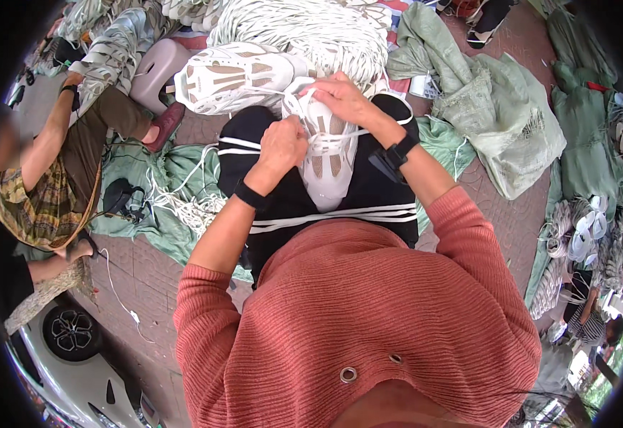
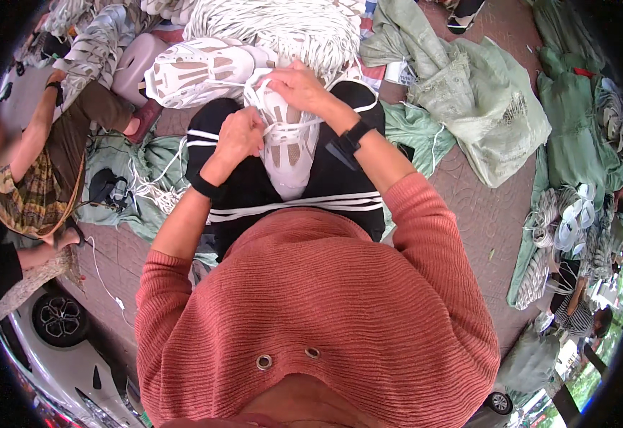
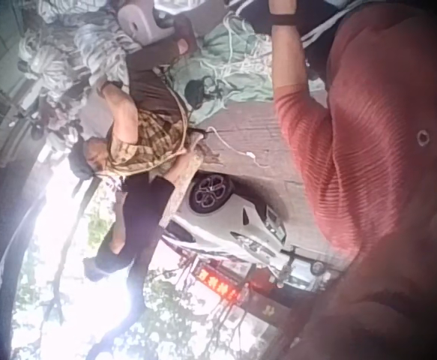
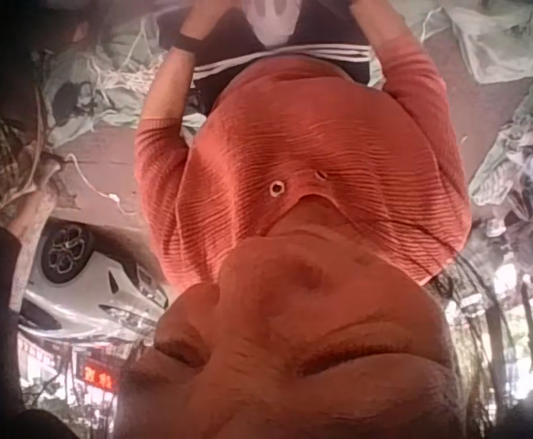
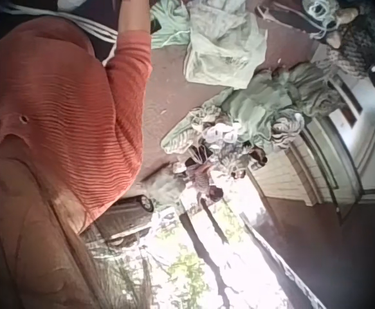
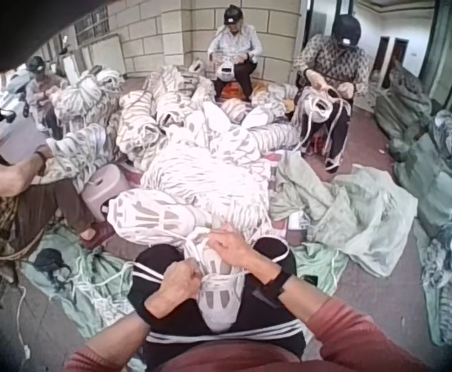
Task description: The person sits on the ground and laces a white shoe by threading a white cord through the eyelets. They repeatedly pull the cord to tighten it and adjust the laces across the shoe's upper. The person works on one shoe at a time, handling the cord and shoe with both hands.
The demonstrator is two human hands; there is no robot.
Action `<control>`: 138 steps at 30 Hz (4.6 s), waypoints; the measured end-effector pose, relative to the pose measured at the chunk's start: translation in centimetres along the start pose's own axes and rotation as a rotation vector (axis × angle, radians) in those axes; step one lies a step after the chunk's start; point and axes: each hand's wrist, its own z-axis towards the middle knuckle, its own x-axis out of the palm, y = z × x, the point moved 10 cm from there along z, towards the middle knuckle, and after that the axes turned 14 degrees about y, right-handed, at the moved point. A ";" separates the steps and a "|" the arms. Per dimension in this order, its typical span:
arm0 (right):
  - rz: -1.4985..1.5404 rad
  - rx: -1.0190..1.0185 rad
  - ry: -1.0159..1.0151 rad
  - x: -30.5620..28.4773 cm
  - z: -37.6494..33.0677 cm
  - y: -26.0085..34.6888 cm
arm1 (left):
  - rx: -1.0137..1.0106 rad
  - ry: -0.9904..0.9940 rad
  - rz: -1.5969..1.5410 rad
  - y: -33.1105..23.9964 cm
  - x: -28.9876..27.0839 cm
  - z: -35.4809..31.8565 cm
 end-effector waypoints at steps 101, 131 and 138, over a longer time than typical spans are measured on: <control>-0.106 0.415 -0.336 -6.1 -15.3 -4.2 | -0.247 -0.079 0.433 7.4 -15.5 -10.6; -0.140 0.136 -0.072 -4.0 -7.4 -0.2 | 0.758 0.020 0.469 -11.3 1.9 0.7; -0.064 0.065 -0.113 -4.2 -8.3 0.2 | 0.587 -0.123 0.958 -6.8 -2.6 1.8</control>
